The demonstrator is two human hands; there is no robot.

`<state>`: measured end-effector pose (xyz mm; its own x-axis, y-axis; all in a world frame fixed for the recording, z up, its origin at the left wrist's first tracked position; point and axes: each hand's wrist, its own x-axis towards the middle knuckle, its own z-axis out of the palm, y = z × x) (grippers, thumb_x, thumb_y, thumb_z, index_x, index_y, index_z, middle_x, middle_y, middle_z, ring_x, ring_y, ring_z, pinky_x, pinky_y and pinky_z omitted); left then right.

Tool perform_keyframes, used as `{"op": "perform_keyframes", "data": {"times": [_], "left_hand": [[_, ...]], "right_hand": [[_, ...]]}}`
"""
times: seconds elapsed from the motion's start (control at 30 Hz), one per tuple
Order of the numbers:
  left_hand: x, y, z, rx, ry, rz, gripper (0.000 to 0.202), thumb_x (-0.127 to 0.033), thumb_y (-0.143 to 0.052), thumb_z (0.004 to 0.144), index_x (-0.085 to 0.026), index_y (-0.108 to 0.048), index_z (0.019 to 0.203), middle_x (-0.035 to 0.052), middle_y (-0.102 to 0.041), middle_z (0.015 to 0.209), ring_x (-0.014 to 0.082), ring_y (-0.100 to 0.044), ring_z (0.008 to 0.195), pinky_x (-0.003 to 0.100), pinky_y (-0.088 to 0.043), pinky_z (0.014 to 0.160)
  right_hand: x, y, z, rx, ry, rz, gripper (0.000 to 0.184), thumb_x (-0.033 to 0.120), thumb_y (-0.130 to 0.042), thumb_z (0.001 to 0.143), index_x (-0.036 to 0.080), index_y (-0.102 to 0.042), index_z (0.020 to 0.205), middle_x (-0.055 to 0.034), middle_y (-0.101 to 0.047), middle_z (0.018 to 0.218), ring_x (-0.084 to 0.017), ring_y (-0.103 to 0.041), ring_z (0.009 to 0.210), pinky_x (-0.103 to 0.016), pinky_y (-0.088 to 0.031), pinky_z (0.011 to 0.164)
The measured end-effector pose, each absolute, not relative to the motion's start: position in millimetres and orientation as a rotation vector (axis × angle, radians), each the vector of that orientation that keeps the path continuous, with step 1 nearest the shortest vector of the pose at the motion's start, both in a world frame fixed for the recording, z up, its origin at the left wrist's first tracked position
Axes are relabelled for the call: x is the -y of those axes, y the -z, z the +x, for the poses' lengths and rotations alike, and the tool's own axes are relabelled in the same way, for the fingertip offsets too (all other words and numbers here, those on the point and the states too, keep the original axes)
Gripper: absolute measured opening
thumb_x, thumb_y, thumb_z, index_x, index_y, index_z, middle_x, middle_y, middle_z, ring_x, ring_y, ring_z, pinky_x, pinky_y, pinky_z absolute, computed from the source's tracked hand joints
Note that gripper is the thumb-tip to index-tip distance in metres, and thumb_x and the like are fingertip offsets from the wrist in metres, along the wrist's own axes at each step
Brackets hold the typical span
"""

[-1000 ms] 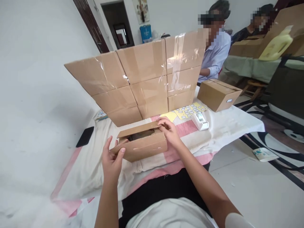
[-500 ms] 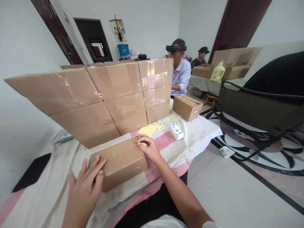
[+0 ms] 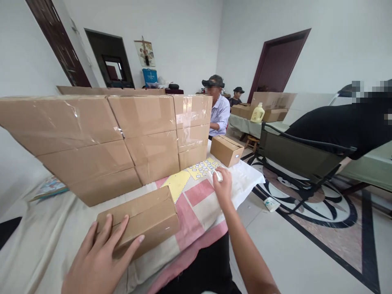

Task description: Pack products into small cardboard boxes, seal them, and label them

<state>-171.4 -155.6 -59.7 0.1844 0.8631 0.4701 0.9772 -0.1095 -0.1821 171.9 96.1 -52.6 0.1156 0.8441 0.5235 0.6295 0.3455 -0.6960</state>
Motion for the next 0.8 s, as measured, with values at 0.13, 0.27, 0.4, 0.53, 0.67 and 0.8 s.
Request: {"op": "perform_keyframes", "data": {"times": [0.13,0.27,0.4,0.53,0.67,0.8], "left_hand": [[154,60,-170,1.576,0.188,-2.011,0.069,0.003,-0.061,0.072,-0.039,-0.072,0.125,0.01,-0.054,0.149,0.0508,-0.02,0.153,0.071,-0.036,0.115],[151,68,-172,1.59,0.234,-1.99,0.065,-0.002,-0.058,0.078,-0.042,-0.07,0.127,0.0059,-0.053,0.15,0.0489,-0.019,0.154,0.069,-0.04,0.113],[152,73,-172,1.745,0.277,-1.913,0.056,-0.015,-0.061,0.085,-0.044,-0.066,0.132,0.0039,-0.051,0.153,0.0467,-0.023,0.153,0.064,-0.047,0.109],[152,70,-168,1.745,0.285,-1.901,0.051,-0.018,-0.061,0.087,-0.045,-0.068,0.131,0.0022,-0.054,0.152,0.0441,-0.032,0.15,0.062,-0.047,0.11],[152,65,-166,1.656,0.268,-1.936,0.05,-0.016,-0.062,0.087,-0.046,-0.07,0.126,0.0024,-0.057,0.15,0.044,-0.038,0.147,0.066,-0.044,0.111],[151,66,-169,1.638,0.335,-1.957,0.048,-0.017,-0.063,0.087,-0.044,-0.071,0.125,0.003,-0.058,0.148,0.0425,-0.041,0.146,0.066,-0.04,0.114]], "right_hand": [[-125,50,225,1.814,-0.381,-1.501,0.024,0.026,-0.059,0.09,0.021,-0.073,0.109,-0.0102,-0.071,0.121,-0.026,-0.067,0.104,-0.038,-0.049,0.094],[-133,53,238,2.005,-0.504,-1.578,0.019,0.029,-0.063,0.089,0.025,-0.076,0.102,-0.0046,-0.075,0.113,-0.02,-0.069,0.093,-0.027,-0.048,0.084],[-141,50,231,1.977,-0.482,-1.735,0.027,0.036,-0.053,0.096,0.02,-0.073,0.106,-0.0092,-0.073,0.116,-0.022,-0.067,0.104,-0.027,-0.046,0.082],[-147,43,223,1.957,-0.506,-1.888,0.026,0.036,-0.055,0.094,0.018,-0.072,0.088,-0.0104,-0.075,0.1,-0.024,-0.069,0.093,-0.029,-0.045,0.074],[-150,35,220,1.922,-0.532,-2.032,0.036,0.04,-0.055,0.095,0.015,-0.07,0.075,-0.0147,-0.074,0.097,-0.025,-0.069,0.089,-0.033,-0.048,0.075],[-153,31,221,1.919,-0.58,-2.099,0.034,0.046,-0.059,0.099,0.014,-0.069,0.095,-0.0082,-0.071,0.1,-0.02,-0.068,0.091,-0.038,-0.054,0.084]]}}
